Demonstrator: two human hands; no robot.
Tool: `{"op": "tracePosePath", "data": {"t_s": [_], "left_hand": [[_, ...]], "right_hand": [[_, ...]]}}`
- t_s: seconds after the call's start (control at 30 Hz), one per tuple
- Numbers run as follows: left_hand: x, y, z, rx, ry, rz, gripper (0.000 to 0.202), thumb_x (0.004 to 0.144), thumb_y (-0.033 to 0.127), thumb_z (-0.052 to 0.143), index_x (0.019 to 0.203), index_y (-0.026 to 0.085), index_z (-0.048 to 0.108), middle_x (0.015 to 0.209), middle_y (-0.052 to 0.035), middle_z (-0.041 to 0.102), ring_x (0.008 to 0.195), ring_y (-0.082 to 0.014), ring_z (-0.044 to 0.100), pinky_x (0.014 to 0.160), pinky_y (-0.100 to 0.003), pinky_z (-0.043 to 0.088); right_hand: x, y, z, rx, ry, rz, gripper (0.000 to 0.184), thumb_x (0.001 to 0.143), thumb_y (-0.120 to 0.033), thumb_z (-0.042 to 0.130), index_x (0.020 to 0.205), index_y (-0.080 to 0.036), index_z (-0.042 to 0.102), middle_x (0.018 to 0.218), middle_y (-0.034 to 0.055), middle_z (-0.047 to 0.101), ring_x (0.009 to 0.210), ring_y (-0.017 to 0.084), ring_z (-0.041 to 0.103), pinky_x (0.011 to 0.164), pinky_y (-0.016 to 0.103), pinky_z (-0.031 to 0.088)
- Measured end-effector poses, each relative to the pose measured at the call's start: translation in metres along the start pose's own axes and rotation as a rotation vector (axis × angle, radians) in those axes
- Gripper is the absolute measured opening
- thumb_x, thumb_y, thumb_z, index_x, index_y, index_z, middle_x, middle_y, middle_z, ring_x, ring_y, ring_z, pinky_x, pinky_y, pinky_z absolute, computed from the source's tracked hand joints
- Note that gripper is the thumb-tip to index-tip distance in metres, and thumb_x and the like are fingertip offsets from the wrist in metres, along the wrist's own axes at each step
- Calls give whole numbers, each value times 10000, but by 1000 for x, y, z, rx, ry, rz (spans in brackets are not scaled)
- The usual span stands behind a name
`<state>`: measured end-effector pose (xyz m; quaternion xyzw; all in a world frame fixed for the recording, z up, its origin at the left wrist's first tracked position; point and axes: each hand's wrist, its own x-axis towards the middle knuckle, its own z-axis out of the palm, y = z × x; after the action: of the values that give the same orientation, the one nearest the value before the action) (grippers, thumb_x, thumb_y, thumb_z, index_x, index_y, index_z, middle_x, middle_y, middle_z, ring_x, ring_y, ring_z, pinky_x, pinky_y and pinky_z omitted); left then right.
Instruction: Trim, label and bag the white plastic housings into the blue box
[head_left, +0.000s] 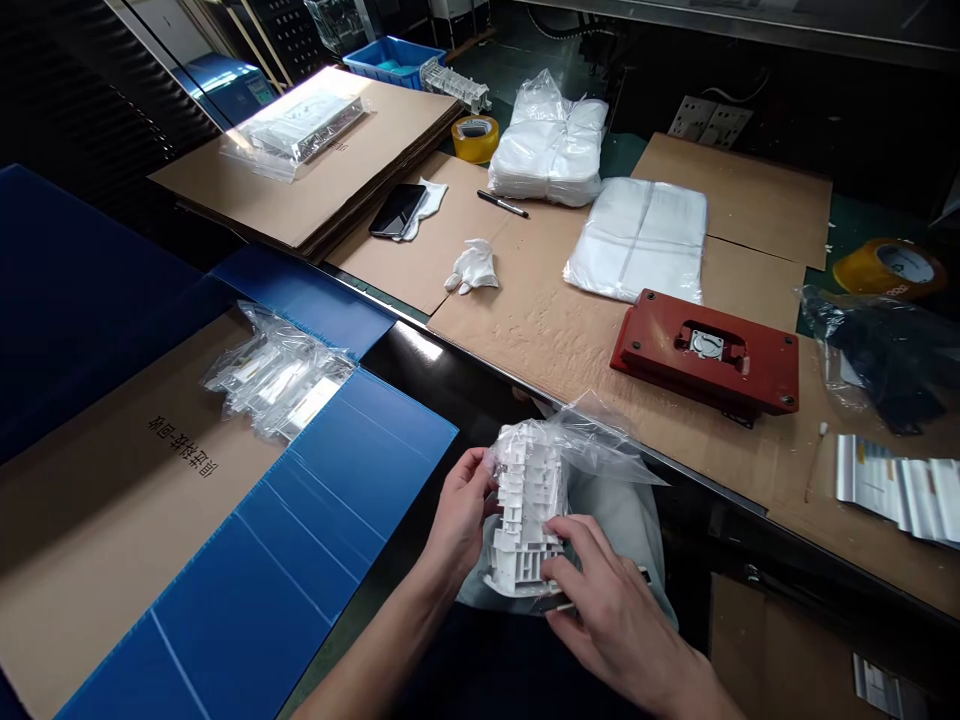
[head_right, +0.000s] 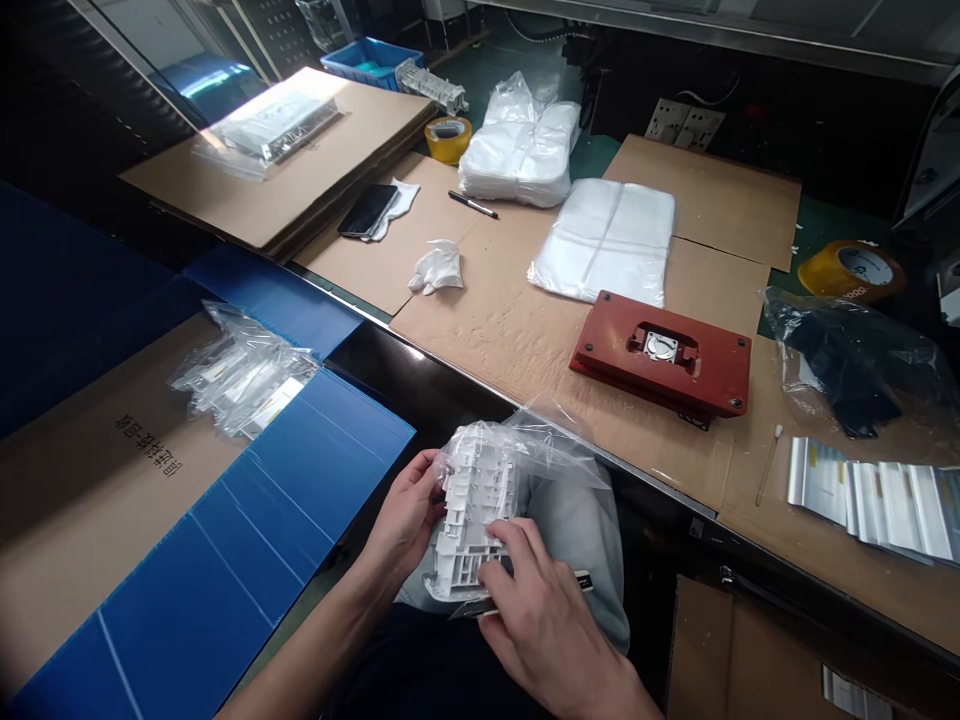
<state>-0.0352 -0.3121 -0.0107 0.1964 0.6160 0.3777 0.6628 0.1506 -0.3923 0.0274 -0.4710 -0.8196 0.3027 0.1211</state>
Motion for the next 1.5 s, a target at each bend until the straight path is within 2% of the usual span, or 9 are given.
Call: {"op": "tracePosePath", "data": {"t_s": [0.23, 0.47, 0.6, 0.67, 0.83, 1.17, 1.27, 1.4, 1.5], "left_hand": [[16, -16, -8, 108, -28, 72, 211, 858, 400, 626, 877, 198, 566, 878, -9, 564, 781, -139, 544, 716, -264, 477], [4, 9, -15, 329, -206, 176, 249, 870, 425, 644, 795, 190, 612, 799, -9, 624, 781, -175, 548, 747, -286, 436], [-2, 23, -15, 362, -230, 223, 260, 882, 436, 636, 791, 195, 601, 799, -1, 608, 790, -173, 534, 742, -279, 425], [0, 22, -12, 328, -179, 244, 274, 922, 464, 563, 828, 207, 564, 816, 7, 584, 792, -166, 522, 740, -276, 430], [9, 6, -3, 293, -44, 302, 277, 975, 480, 425, 882, 226, 485, 799, 17, 532, 762, -161, 511, 747, -289, 441], [17, -5, -4, 577, -64, 386, 164, 795, 280, 655, 910, 225, 551, 765, 42, 536, 700, -158, 476, 655, -290, 359], [33, -23, -12, 611, -38, 361, 152, 843, 349, 600, 882, 202, 606, 739, 16, 583, 697, -176, 511, 654, -300, 372], [39, -40, -22, 574, -64, 321, 318, 921, 434, 492, 781, 175, 612, 733, -25, 627, 681, -183, 558, 634, -292, 414], [22, -32, -23, 553, -134, 342, 349, 931, 448, 510, 731, 176, 598, 703, -9, 597, 651, -157, 523, 605, -265, 394]], "right_hand": [[-8, 18, 19, 340, 106, 37, 258, 858, -19, 434, 955, -208, 581, 1243, 123, 551, 1133, 268, 569, 729, 329, 546], [-6, 41, 16, 1093, 451, 452, 247, 919, -414, 633, 814, -190, 617, 1131, 88, 612, 811, 168, 611, 601, 241, 490], [-2, 44, 15, 1385, 522, 693, 260, 890, -476, 653, 944, -223, 629, 746, -7, 574, 480, 95, 417, 386, 206, 318], [-1, 44, 18, 1421, 526, 745, 287, 881, -488, 656, 995, -225, 639, 726, -5, 570, 480, 107, 424, 370, 204, 299], [-1, 43, 30, 1278, 259, 534, 293, 770, -393, 798, 774, -174, 603, 1196, 98, 612, 811, 176, 622, 629, 259, 513], [-4, 44, 19, 764, -14, 304, 92, 873, -275, 674, 814, -207, 657, 1158, 66, 603, 1075, 230, 600, 928, 331, 481], [-2, 45, 19, 838, 33, 338, 106, 887, -295, 670, 827, -212, 699, 1148, 70, 600, 1054, 230, 599, 853, 303, 504], [4, 51, 28, 1150, 338, 496, 154, 776, -323, 808, 751, -190, 736, 1126, 86, 609, 997, 228, 600, 726, 249, 513], [12, 57, 34, 1272, 511, 560, 192, 779, -366, 809, 806, -200, 717, 1021, 51, 617, 695, 110, 543, 506, 187, 431]]}}
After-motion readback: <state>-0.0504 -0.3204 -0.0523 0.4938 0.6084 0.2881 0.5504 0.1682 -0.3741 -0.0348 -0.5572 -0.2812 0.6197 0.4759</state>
